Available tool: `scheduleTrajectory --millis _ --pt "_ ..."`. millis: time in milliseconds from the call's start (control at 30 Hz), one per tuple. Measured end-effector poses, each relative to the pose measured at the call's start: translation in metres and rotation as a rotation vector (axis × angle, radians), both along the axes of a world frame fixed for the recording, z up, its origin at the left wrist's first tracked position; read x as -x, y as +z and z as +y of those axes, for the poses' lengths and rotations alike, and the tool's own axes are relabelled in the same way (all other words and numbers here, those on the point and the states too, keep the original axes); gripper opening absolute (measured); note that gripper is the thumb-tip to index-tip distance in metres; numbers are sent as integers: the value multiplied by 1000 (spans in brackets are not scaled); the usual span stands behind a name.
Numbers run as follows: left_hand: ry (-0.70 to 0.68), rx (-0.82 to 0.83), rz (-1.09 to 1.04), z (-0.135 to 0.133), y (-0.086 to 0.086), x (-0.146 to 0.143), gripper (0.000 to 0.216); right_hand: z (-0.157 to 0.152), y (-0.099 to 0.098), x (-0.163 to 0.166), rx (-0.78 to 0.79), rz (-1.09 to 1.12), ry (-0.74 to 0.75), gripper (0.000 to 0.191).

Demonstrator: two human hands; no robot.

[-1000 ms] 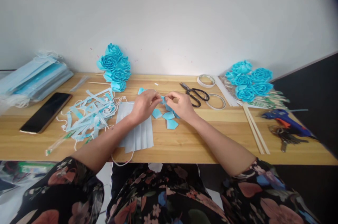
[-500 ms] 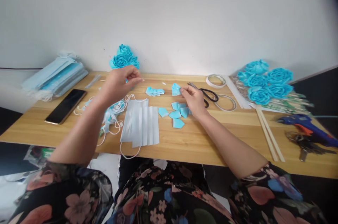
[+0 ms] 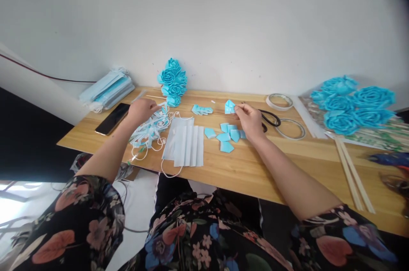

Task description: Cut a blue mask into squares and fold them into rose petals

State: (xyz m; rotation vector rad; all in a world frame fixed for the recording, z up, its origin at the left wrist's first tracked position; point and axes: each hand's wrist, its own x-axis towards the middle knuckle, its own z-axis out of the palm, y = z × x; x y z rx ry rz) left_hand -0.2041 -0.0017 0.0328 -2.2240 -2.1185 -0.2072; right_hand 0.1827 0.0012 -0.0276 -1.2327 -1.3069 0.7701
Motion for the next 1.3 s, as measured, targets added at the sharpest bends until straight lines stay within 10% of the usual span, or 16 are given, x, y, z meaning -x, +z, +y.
scheduleTrajectory --millis 300,633,1300 --pt "-291 -81 -200 7 0 -72 26 4 -2 2 7 214 -51 21" --pt "-424 42 -110 86 -27 -180 37 6 -4 1 51 284 -33 25" --pt "-329 194 74 103 -24 -200 31 9 -11 0 34 226 23 21"
